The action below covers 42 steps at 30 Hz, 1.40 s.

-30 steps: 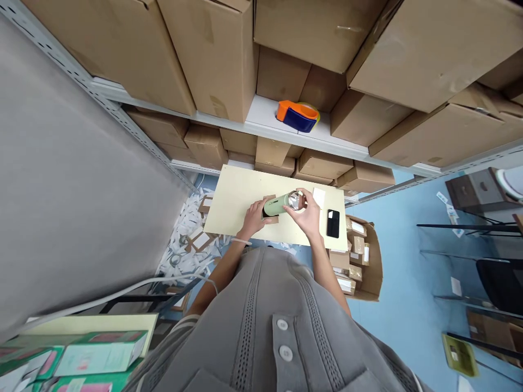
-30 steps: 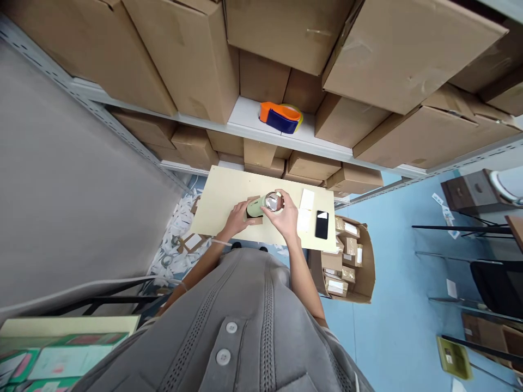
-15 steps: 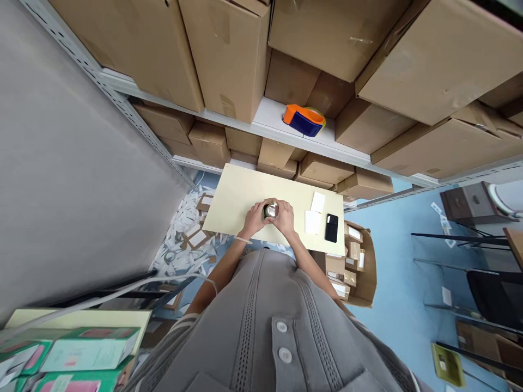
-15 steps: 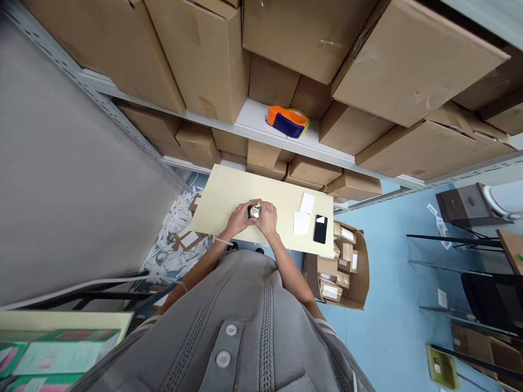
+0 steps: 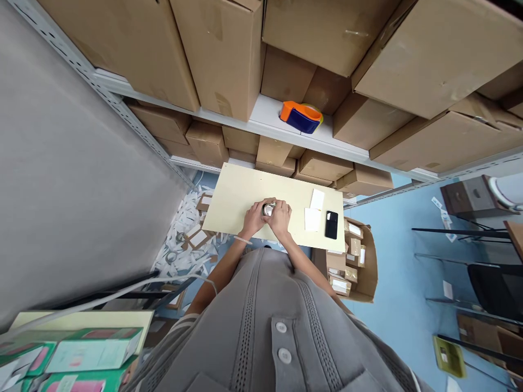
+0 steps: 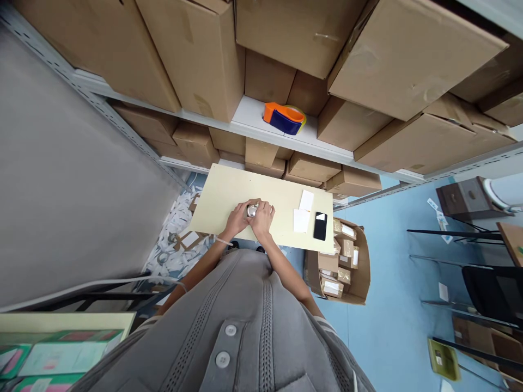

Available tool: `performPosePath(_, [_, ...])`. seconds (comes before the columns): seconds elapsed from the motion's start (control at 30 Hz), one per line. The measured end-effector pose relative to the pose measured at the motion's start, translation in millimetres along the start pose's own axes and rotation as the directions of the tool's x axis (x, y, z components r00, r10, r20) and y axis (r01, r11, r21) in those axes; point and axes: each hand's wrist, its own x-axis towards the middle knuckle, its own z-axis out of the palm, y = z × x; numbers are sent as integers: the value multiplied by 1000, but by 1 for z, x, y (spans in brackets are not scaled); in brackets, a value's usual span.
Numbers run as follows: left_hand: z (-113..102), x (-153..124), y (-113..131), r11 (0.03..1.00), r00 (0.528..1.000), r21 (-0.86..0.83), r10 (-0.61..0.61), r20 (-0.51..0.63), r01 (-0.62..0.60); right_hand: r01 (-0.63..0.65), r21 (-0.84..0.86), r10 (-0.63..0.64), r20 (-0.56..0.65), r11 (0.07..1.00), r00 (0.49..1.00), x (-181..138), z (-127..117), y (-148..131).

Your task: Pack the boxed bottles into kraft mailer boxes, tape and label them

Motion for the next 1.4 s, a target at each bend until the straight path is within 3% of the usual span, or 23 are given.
performPosePath(0.2, [2, -2, -4, 999, 999, -38, 13, -30, -14, -46, -67, 47, 10, 997, 999, 1, 0, -4])
performPosePath(0.43, [6, 0, -8, 996, 997, -66, 57, -44, -60, 43, -12, -41, 90, 999, 995, -1, 5, -1])
performPosePath(0.6, [6, 0, -15, 988, 996, -123, 90, -21, -92, 79, 167, -86, 39, 983, 996, -1, -7, 18])
performPosePath(0.73, [6, -3, -19, 980, 991, -155, 130, 16, -126, 6, 365, 0, -16, 931, 1000, 0, -13, 50])
performPosePath(0.87, [10, -3, -23, 958, 986, -236, 167, 3, -162, -156, 525, 57, 201, 837, 978, -6, -4, 71])
performPosePath(1.03, [17, 5, -25, 933, 988, -323, 143, -61, -155, -333, 690, 40, 404, 643, 914, -14, 6, 63])
performPosePath(1.17, [24, 9, -22, 924, 995, -371, 68, -70, -89, -535, 690, 87, 571, 487, 816, -14, 8, 52])
performPosePath(1.27, [27, 11, -18, 900, 998, -435, 16, -55, -38, -620, 681, 127, 627, 391, 769, -10, 13, 48])
performPosePath(1.4, [23, 13, -18, 880, 999, -474, 25, -42, -42, -625, 694, 172, 609, 357, 774, -1, 30, 38])
